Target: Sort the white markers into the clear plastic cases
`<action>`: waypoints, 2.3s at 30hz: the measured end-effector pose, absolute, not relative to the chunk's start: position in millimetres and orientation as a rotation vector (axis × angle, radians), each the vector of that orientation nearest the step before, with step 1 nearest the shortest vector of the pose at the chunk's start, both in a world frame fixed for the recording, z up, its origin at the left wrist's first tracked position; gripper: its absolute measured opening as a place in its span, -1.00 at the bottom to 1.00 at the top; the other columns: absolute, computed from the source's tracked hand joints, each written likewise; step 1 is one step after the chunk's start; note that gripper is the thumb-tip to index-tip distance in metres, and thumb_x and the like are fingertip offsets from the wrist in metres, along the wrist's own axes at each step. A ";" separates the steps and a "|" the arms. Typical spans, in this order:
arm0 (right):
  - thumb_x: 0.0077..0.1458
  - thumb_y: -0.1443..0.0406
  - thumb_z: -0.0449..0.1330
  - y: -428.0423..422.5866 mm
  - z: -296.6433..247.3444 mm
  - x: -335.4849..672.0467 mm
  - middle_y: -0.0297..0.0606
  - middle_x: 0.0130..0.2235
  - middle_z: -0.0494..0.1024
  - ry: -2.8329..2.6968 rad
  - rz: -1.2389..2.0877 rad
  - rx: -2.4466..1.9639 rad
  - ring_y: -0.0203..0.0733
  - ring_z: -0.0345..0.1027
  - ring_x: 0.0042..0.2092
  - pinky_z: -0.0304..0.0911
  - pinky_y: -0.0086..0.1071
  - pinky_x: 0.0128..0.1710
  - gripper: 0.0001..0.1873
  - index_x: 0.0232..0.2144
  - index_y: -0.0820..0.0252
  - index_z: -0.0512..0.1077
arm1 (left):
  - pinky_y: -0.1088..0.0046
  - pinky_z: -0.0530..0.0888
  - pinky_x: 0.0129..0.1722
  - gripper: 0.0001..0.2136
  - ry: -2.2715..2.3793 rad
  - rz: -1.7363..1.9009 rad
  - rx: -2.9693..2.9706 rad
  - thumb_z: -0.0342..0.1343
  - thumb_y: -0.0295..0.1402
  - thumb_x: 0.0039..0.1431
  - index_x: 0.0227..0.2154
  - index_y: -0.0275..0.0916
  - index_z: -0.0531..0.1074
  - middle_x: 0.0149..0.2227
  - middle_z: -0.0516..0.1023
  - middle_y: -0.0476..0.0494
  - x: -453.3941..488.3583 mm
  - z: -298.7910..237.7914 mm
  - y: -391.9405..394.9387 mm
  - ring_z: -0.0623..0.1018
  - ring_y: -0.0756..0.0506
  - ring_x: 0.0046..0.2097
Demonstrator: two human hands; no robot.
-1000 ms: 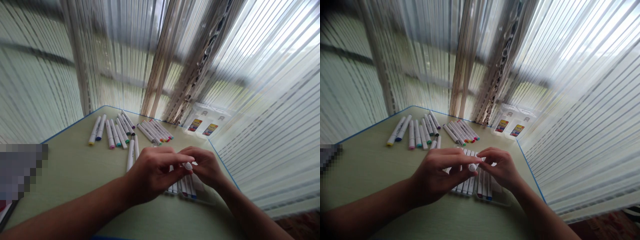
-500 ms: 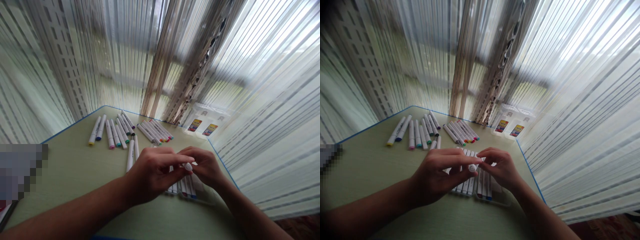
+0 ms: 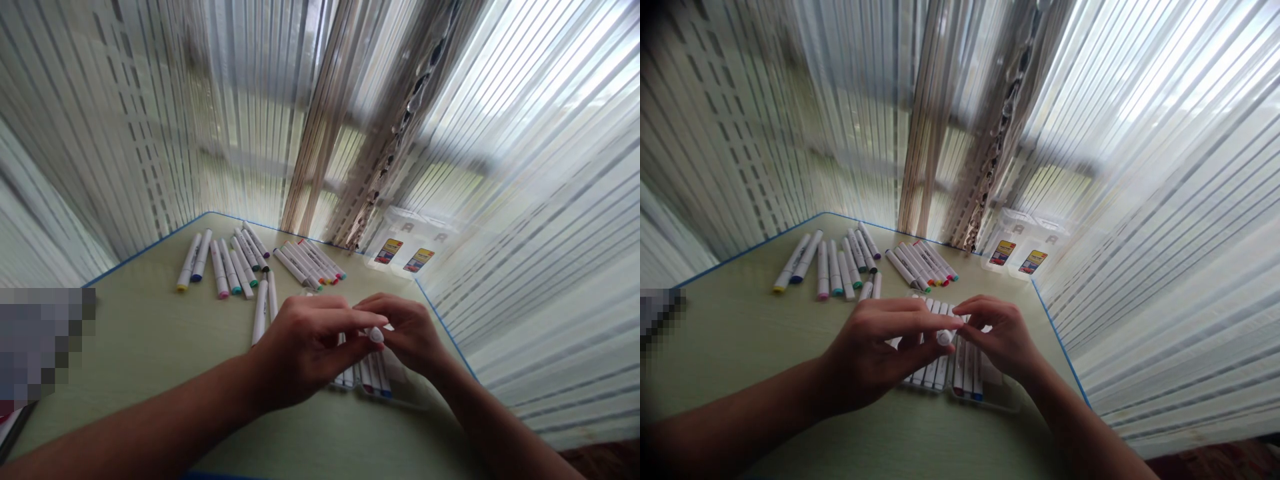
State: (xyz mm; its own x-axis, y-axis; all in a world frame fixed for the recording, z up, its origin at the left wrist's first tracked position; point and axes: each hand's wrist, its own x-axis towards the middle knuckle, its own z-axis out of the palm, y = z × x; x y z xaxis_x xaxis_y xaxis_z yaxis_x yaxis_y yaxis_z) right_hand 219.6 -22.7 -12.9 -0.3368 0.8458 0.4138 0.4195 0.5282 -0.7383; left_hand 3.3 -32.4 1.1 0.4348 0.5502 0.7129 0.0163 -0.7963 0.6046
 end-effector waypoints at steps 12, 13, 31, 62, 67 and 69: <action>-0.01 0.28 0.35 -22.5 -12.7 220.0 -0.15 -0.30 0.61 -1.952 0.679 -1.024 -0.14 0.48 -0.33 0.38 -0.33 -0.33 -0.86 -0.34 0.20 0.58 | 0.58 0.33 -0.42 -0.79 0.472 1.370 2.167 0.20 -0.42 0.14 -0.16 -0.33 0.57 -0.48 0.50 -0.03 3.8 0.9 -33.2 0.37 0.09 -0.49; -0.01 0.28 0.35 -22.4 -12.7 220.0 -0.15 -0.30 0.61 -1.954 0.674 -1.025 -0.14 0.48 -0.33 0.39 -0.33 -0.33 -0.86 -0.34 0.19 0.58 | 0.58 0.33 -0.42 -0.79 0.470 1.370 2.166 0.20 -0.42 0.14 -0.16 -0.33 0.57 -0.48 0.50 -0.03 3.8 0.8 -33.2 0.37 0.09 -0.49; 0.01 0.24 0.33 -23.5 -12.5 219.6 -0.14 -0.29 0.61 -1.958 0.670 -1.052 -0.13 0.49 -0.31 0.41 -0.31 -0.29 -0.84 -0.32 0.18 0.58 | 0.57 0.34 -0.42 -0.78 0.474 1.352 2.156 0.18 -0.40 0.16 -0.14 -0.30 0.57 -0.46 0.52 -0.06 3.2 0.8 -33.3 0.39 0.07 -0.49; 0.04 0.22 0.32 -24.0 -11.4 218.9 -0.16 -0.32 0.60 -1.976 0.701 -1.058 -0.16 0.46 -0.33 0.37 -0.35 -0.34 -0.83 -0.34 0.20 0.58 | 0.58 0.38 -0.42 -0.79 0.493 1.382 2.178 0.19 -0.42 0.14 -0.16 -0.25 0.58 -0.45 0.52 -0.06 1.8 2.5 -31.6 0.40 0.08 -0.49; 0.06 0.25 0.30 -23.0 -10.9 220.9 -0.21 -0.33 0.58 -1.981 0.710 -1.027 -0.28 0.35 -0.44 0.27 -0.42 -0.46 -0.86 -0.32 0.19 0.56 | 0.58 0.38 -0.45 -0.80 0.540 1.442 2.088 0.22 -0.43 0.11 -0.18 -0.23 0.58 -0.39 0.52 -0.07 0.8 7.0 -31.5 0.38 0.09 -0.50; 0.05 0.25 0.31 -23.4 -9.5 222.2 -0.24 -0.37 0.56 -1.979 0.686 -1.049 -0.35 0.23 -0.51 0.19 -0.44 -0.53 -0.85 -0.33 0.20 0.57 | 0.57 0.39 -0.44 -0.81 0.605 1.445 2.025 0.21 -0.41 0.11 -0.20 -0.25 0.58 -0.40 0.52 -0.07 -0.3 8.9 -29.5 0.40 0.08 -0.49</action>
State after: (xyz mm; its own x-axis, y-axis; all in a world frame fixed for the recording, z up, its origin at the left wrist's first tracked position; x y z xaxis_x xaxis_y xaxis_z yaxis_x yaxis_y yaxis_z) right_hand 222.2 -23.4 -9.5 -0.3569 0.8520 0.3829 0.4325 0.5141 -0.7407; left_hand -0.3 -29.5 8.9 0.3127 0.6528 0.6899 0.0331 -0.7334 0.6790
